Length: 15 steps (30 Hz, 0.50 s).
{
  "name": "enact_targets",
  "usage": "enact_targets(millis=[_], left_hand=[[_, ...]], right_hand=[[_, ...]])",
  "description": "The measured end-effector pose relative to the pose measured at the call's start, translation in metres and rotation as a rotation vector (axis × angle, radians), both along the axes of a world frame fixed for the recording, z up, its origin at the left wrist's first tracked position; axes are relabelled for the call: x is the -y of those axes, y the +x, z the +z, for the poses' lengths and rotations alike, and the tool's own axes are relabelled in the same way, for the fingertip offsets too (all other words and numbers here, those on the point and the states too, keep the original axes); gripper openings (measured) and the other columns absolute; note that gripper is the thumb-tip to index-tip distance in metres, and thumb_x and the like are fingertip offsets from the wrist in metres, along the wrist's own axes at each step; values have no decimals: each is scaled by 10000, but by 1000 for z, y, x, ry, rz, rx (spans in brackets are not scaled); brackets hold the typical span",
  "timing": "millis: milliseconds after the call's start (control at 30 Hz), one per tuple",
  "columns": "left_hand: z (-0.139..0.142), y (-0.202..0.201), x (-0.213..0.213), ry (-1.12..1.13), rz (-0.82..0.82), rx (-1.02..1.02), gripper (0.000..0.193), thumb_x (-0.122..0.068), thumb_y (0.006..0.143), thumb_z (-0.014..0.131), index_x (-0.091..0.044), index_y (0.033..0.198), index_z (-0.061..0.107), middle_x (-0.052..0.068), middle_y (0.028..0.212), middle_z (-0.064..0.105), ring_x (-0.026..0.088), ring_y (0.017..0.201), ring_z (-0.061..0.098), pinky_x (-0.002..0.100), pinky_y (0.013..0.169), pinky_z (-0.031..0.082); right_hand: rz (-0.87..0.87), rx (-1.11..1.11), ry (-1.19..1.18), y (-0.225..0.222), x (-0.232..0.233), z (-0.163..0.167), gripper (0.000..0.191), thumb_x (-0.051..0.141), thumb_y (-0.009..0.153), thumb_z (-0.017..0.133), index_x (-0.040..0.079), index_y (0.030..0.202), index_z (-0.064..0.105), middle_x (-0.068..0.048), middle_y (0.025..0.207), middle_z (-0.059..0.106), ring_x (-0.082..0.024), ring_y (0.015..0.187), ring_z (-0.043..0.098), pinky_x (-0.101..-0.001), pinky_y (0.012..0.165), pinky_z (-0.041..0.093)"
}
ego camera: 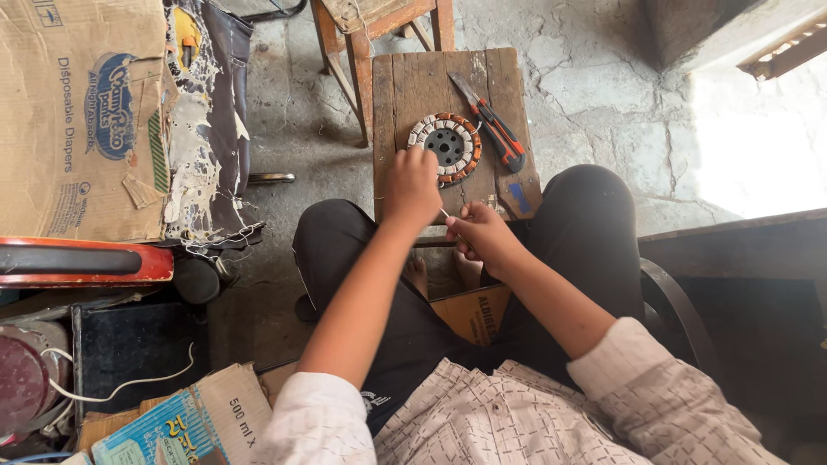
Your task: The person winds a thin white wire around a circular stator core placed on a small wooden stool. They use both hands to guide and wrap the wire, occasionally using a screwdriver to adjust or secure the wire. The task continues with repeated winding motions.
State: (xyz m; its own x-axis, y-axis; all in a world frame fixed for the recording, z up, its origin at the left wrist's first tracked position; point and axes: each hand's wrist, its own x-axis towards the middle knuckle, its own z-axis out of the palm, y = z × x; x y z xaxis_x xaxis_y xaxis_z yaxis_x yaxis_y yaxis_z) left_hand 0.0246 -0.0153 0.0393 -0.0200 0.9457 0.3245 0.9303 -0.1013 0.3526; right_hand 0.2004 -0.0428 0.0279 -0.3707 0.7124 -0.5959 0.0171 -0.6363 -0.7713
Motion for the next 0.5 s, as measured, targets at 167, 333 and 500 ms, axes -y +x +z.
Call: enact_targets(millis=[167,333,500], left_hand=[[0,-25,-6,-88,-37,769,71,-110,924,689,-50,960,702,91,905,721,285,856,710,396,780,551],[13,-11,2,-62,-53,452,46,-83,853,746,-63,890,765,107,907,709,290,813,699,391,711,530],[18,-13,-1,-69,-22,538,111,-81,847,764,-66,957,757,91,936,692,246,799,707,355,732,551]], right_hand=[[16,531,873,-2,-8,23,267,182,847,790,24,995,634,-136,820,740,-257,673,728,-368,613,552],[66,647,893,-13,-5,47,220,151,846,773,13,969,653,-169,722,706,-335,670,720,-399,614,537],[77,695,958,-17,-3,54,203,156,861,766,4,938,655,-191,719,695,-377,693,710,-436,628,538]])
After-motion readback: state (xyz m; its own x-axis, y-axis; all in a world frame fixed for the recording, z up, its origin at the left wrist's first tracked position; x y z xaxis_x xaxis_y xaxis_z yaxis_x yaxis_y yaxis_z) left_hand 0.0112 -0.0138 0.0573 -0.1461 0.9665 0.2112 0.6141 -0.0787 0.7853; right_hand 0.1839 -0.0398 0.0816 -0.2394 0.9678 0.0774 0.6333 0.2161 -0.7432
